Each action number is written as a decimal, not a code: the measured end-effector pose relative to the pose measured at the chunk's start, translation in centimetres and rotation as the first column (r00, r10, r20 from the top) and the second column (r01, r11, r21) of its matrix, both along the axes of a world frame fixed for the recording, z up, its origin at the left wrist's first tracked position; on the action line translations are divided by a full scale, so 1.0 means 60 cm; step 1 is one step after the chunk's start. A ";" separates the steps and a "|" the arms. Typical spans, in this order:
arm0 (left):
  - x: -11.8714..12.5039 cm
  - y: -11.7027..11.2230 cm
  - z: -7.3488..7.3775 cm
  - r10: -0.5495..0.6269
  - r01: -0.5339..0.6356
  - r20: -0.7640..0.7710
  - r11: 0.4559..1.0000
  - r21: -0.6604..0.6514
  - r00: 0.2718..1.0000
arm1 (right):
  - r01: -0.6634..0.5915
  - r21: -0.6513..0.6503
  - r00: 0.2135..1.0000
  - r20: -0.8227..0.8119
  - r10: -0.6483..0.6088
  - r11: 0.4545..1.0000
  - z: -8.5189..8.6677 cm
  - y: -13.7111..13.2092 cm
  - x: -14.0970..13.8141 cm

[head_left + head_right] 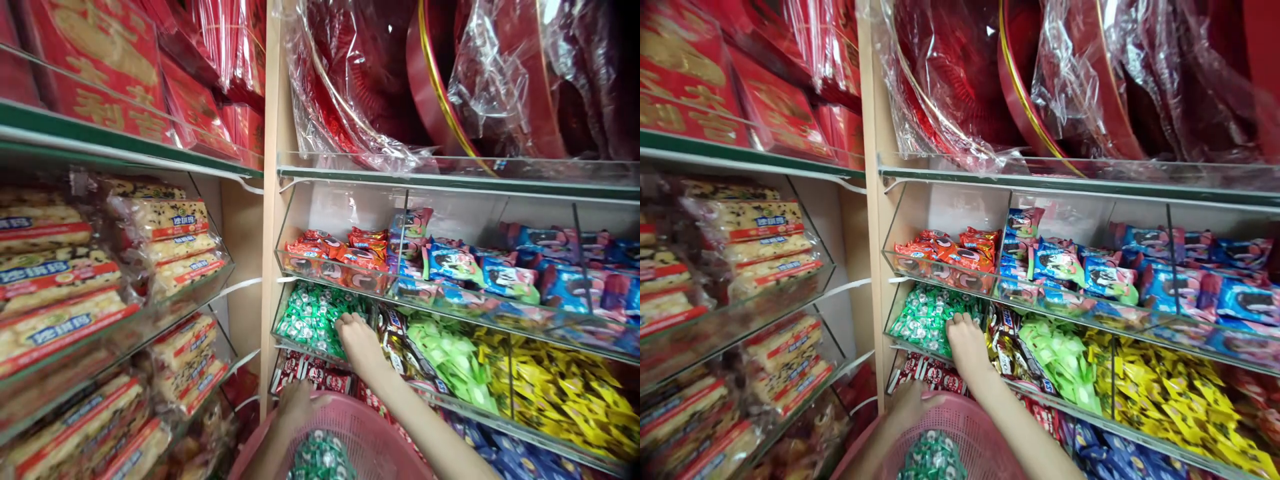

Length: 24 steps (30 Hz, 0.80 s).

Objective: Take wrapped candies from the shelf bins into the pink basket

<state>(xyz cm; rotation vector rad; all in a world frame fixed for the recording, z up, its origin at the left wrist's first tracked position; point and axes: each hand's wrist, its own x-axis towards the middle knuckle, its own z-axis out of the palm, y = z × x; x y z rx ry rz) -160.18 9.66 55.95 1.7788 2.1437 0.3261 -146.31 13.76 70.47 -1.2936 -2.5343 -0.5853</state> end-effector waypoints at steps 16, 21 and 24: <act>-0.021 -0.140 0.016 0.419 -0.417 -0.126 0.908 0.043 0.899 | -0.817 -0.555 0.571 -0.816 0.090 0.155 -0.189 -0.068 -0.012; -0.033 -0.129 0.017 0.401 -0.396 -0.150 0.916 0.062 0.904 | -0.737 -0.670 0.676 -0.729 0.106 0.092 -0.261 -0.041 -0.020; -0.044 -0.127 0.017 0.393 -0.388 -0.148 0.920 0.064 0.908 | -0.710 -0.701 0.704 -0.704 0.093 0.066 -0.280 -0.045 -0.034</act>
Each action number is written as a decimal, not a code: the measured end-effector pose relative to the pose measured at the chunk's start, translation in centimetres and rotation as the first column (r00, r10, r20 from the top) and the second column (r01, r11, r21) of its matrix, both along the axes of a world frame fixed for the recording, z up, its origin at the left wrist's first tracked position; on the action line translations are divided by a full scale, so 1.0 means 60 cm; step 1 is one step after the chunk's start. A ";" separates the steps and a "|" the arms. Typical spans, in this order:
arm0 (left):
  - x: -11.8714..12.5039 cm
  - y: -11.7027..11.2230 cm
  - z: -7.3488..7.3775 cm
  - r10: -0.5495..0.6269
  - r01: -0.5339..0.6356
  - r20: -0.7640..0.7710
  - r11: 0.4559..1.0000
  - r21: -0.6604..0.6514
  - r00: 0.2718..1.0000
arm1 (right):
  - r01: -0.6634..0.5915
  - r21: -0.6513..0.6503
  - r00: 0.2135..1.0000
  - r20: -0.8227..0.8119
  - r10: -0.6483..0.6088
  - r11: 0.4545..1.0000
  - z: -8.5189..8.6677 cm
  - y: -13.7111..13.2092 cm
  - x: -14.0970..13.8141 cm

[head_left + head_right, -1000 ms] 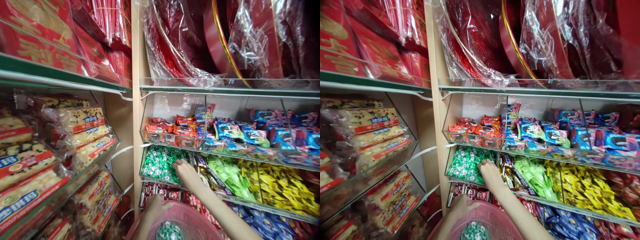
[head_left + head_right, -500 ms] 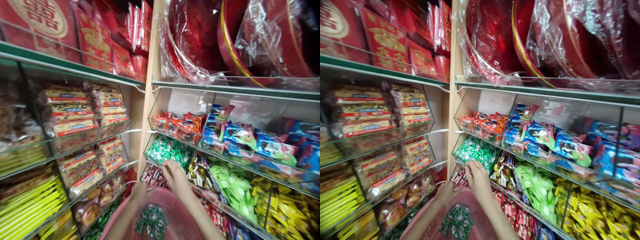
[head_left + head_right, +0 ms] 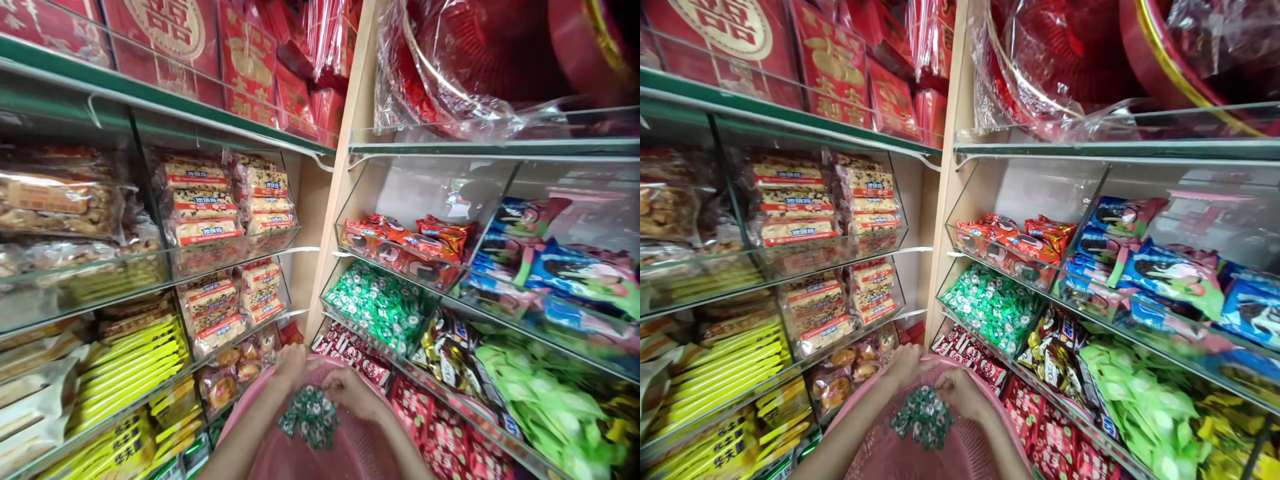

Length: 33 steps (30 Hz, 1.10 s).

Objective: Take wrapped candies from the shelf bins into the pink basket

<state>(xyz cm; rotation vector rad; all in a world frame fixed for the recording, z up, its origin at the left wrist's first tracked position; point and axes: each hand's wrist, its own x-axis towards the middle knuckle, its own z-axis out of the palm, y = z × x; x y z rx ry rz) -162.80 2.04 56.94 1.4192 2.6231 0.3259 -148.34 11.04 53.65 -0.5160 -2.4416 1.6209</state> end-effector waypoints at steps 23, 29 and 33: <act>0.003 -0.004 0.020 -0.024 0.022 -0.023 0.997 -0.079 0.999 | 0.137 0.742 0.939 0.114 -0.325 0.657 0.042 -0.028 -0.014; 0.023 0.013 0.034 0.008 -0.011 -0.024 0.992 -0.127 1.000 | -0.019 0.724 0.998 0.054 -0.029 0.690 0.196 -0.040 0.023; 0.032 0.024 0.028 0.001 0.000 0.002 0.996 -0.084 1.000 | 0.046 0.852 0.994 0.012 -0.107 0.521 0.324 0.014 0.036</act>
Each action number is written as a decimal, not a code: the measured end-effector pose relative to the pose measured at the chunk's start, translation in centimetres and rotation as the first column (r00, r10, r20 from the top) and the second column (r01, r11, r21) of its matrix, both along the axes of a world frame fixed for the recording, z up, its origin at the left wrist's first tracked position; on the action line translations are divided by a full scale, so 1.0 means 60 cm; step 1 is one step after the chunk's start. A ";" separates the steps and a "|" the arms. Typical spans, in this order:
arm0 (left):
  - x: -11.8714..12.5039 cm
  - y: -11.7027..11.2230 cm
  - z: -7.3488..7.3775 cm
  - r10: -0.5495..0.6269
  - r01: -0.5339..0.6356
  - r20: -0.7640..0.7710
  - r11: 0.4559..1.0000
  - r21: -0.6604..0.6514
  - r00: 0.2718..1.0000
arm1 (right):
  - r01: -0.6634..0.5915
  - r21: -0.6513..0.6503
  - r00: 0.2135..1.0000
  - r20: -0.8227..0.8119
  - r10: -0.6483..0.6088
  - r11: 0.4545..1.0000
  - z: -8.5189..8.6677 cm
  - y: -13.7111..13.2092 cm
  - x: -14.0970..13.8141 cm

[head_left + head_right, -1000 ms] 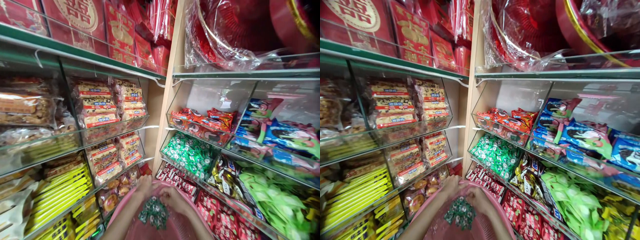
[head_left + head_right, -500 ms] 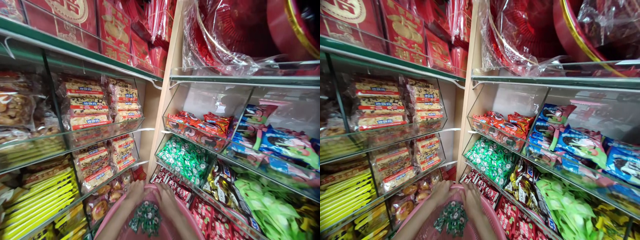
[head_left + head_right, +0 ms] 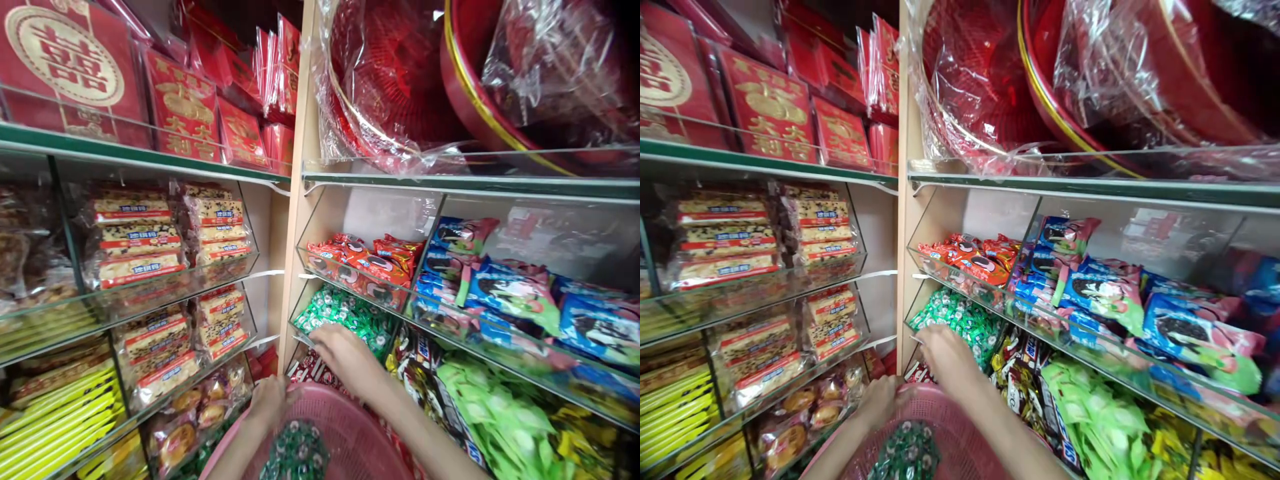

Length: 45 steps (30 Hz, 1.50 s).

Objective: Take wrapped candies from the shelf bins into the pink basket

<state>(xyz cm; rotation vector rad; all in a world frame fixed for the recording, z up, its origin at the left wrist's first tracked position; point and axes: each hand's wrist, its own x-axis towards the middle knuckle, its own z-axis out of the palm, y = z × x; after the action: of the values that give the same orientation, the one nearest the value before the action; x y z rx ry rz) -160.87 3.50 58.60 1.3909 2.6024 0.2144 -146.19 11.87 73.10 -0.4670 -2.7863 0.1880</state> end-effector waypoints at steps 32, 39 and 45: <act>-0.005 -0.014 0.009 0.062 -0.059 -0.041 0.995 0.079 0.997 | -0.217 -0.877 0.968 -0.249 -0.018 0.430 -0.125 -0.030 0.021; 0.000 -0.012 0.000 0.056 -0.055 -0.022 0.998 0.039 0.998 | -0.187 -0.904 0.973 -0.115 -0.201 -0.385 -0.258 0.004 0.027; 0.001 -0.018 -0.001 0.018 -0.017 -0.055 1.000 0.022 0.998 | -0.075 -0.990 0.975 -0.049 -0.216 -0.117 -0.305 0.003 0.028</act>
<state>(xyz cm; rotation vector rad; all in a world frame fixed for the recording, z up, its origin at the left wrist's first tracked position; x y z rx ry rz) -160.82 2.39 58.53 1.4013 2.6651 0.2102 -144.53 12.06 54.77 -0.8017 -1.6952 2.3219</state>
